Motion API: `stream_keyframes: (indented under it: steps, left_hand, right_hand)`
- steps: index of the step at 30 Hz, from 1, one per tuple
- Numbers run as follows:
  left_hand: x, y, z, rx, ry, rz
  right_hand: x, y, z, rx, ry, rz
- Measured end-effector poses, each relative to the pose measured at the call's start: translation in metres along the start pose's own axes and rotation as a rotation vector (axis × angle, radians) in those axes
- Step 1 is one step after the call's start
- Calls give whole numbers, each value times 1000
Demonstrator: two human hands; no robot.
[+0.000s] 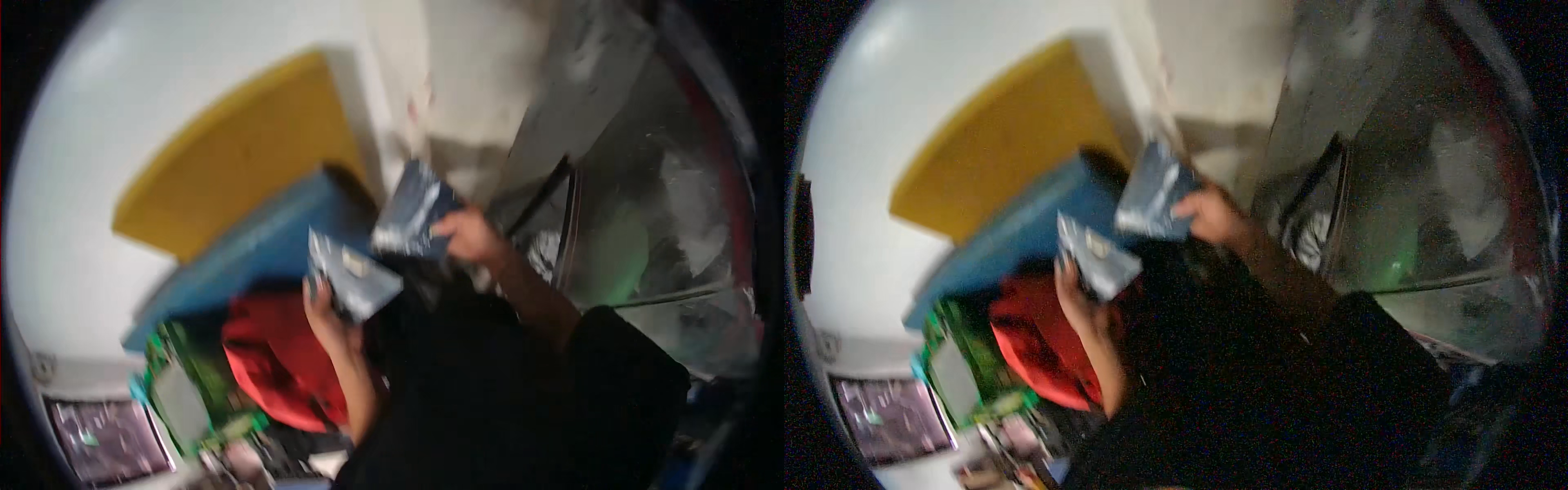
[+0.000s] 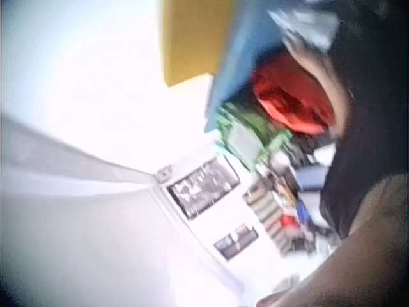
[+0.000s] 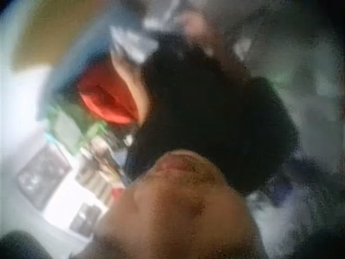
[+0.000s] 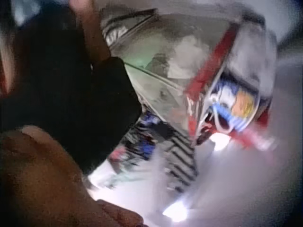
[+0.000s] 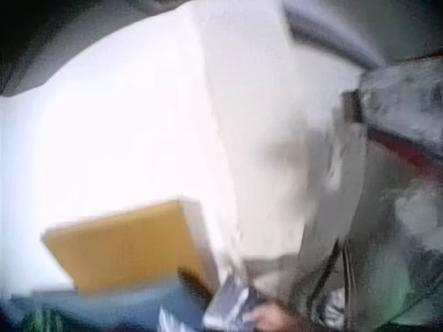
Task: The person is applying drywall compound to a corner/edge of a wall using a putty knife.
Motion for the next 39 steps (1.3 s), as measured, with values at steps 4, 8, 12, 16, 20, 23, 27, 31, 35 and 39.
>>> stream_keyframes:
  steps: [4, 8, 12, 16, 20, 23, 27, 31, 35, 39]
  left_hand:
    - [17, -8, 5, -89, -129, 234]
    - [36, -10, 1, -108, -47, 296]
    - [35, -6, -2, -59, -119, 294]
    - [42, -9, 13, -41, -45, 231]
    - [28, -56, 10, 146, -58, 110]
    - [29, -106, 26, 331, -434, -103]
    - [-39, -152, 14, 490, -1159, -634]
    - [-99, -172, -30, 515, -1746, -1520]
    - [-49, -233, -116, 387, -1854, -1921]
    - [-33, -246, -139, 742, -1942, -1899]
  right_hand:
    - [-78, -19, -59, -161, -611, 142]
    - [-91, -11, -46, -215, -589, 98]
    - [-54, 15, -34, -531, -183, -11]
    - [-56, 51, 7, -184, 560, -309]
    - [16, 92, 95, -231, -120, 305]
    - [-11, 71, 30, -207, -424, 226]
    - [14, -4, -169, 696, 498, 398]
    - [-11, -96, -302, 1119, 1356, 656]
    - [-44, -167, -363, 1314, 1599, 440]
    - [-36, -210, -370, 1305, 1789, 322]
Point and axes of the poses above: each hand's wrist, its own y-axis away from the middle knuckle, its own x-axis out of the back of the hand, z = x × y, the point moved 3 cm from there along -y, towards the middle knuckle, and after that the axes turned 12 degrees about x, right-handed, at the moved point
